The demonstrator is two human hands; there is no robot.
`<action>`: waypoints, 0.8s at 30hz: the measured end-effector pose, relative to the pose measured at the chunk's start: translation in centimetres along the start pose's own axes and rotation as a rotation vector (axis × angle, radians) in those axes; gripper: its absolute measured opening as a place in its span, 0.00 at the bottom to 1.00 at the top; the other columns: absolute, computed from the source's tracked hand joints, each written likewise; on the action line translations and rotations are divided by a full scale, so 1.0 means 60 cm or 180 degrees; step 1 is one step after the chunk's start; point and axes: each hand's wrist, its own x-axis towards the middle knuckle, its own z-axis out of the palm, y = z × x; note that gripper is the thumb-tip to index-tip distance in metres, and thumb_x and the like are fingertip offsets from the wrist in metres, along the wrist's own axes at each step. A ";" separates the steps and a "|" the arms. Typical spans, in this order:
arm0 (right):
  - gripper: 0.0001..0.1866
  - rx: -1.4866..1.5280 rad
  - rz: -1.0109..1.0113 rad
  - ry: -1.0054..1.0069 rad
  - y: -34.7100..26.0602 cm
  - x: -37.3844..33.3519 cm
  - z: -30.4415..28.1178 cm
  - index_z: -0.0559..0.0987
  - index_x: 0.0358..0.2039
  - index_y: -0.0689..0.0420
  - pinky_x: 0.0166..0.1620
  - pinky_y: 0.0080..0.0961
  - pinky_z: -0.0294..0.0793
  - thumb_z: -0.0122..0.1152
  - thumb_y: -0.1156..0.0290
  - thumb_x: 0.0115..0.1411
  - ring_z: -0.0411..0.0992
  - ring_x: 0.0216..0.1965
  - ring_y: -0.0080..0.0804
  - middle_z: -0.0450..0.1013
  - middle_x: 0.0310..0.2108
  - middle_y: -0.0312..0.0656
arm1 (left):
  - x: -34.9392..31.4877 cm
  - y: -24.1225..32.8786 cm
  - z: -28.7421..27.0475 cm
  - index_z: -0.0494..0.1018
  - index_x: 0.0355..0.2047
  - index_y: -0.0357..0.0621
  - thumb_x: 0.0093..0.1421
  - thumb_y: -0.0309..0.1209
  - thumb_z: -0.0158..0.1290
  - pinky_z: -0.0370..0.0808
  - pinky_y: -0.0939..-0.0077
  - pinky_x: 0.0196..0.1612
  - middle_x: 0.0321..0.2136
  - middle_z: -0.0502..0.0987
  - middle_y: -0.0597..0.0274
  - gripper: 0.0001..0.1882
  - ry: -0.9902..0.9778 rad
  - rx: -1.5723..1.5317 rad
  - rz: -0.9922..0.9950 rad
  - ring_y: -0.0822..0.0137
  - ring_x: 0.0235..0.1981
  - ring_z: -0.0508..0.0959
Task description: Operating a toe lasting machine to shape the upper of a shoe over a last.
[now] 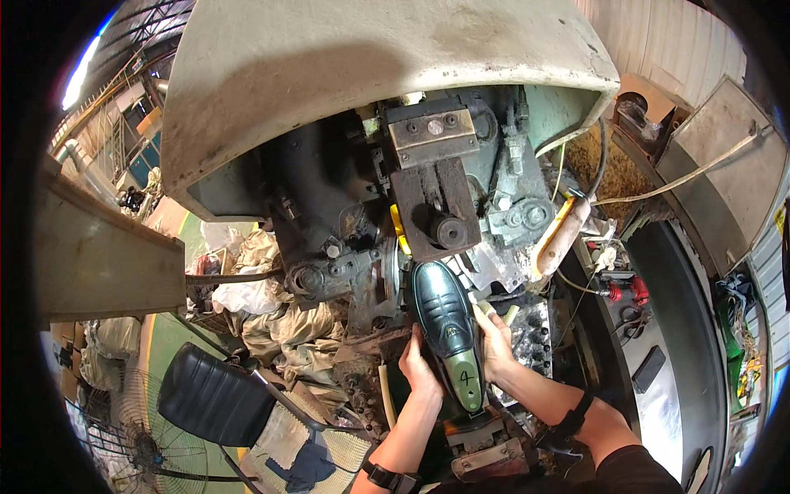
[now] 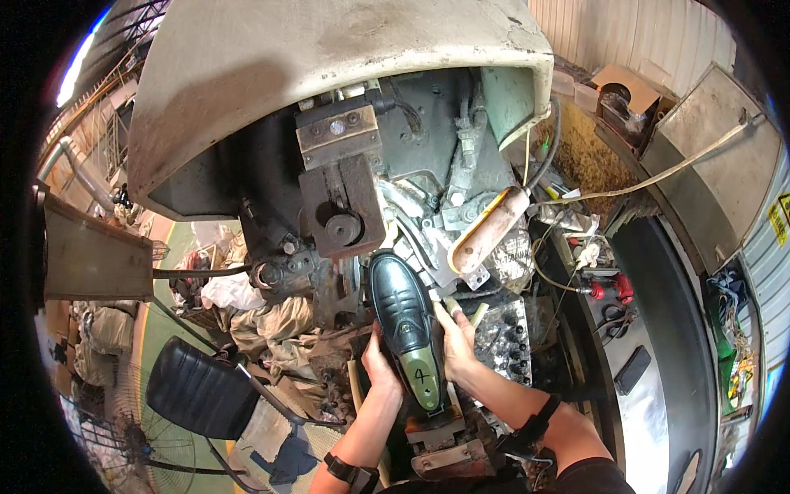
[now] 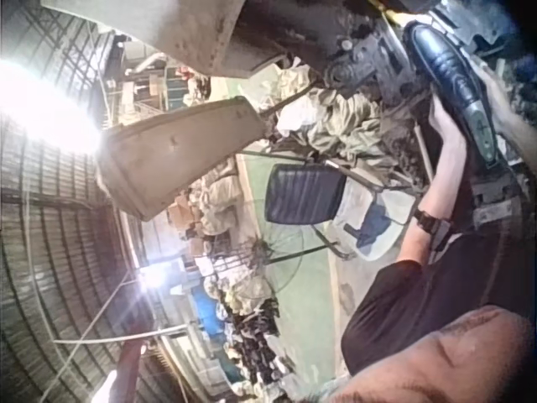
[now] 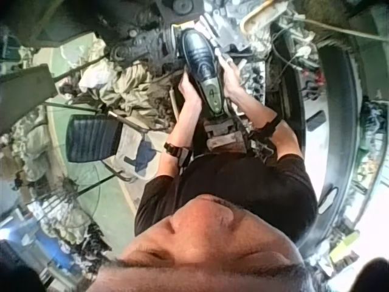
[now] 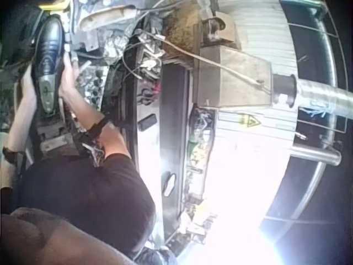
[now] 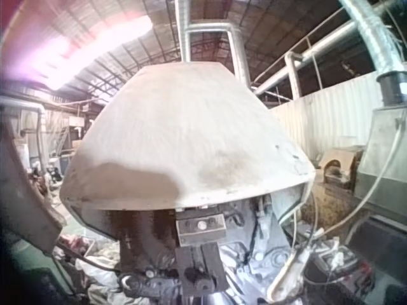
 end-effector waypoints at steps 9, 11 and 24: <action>0.33 -0.1461 0.0212 -0.0377 0.007 0.034 -0.092 0.63 0.67 0.59 0.32 0.20 0.76 0.56 0.51 0.70 0.74 0.30 0.23 0.74 0.36 0.34 | 0.003 0.043 -0.074 0.79 0.43 0.36 0.67 0.42 0.58 0.73 0.77 0.49 0.40 0.82 0.60 0.18 0.0411 0.1748 0.1012 0.70 0.38 0.78; 0.34 -0.2057 0.0612 -0.0293 -0.038 -0.010 -0.077 0.61 0.68 0.57 0.28 0.19 0.75 0.55 0.51 0.70 0.71 0.25 0.20 0.72 0.32 0.32 | 0.001 0.080 -0.142 0.77 0.44 0.35 0.69 0.37 0.55 0.80 0.70 0.43 0.36 0.82 0.54 0.15 0.0520 0.1395 0.1375 0.63 0.35 0.82; 0.36 -0.1109 0.0774 -0.0600 0.021 -0.029 -0.038 0.71 0.63 0.53 0.57 0.32 0.71 0.38 0.36 0.71 0.73 0.52 0.32 0.75 0.54 0.42 | -0.074 -0.012 -0.601 0.79 0.40 0.32 0.53 0.23 0.59 0.78 0.69 0.41 0.31 0.82 0.56 0.13 0.1935 0.2865 -0.0393 0.63 0.31 0.80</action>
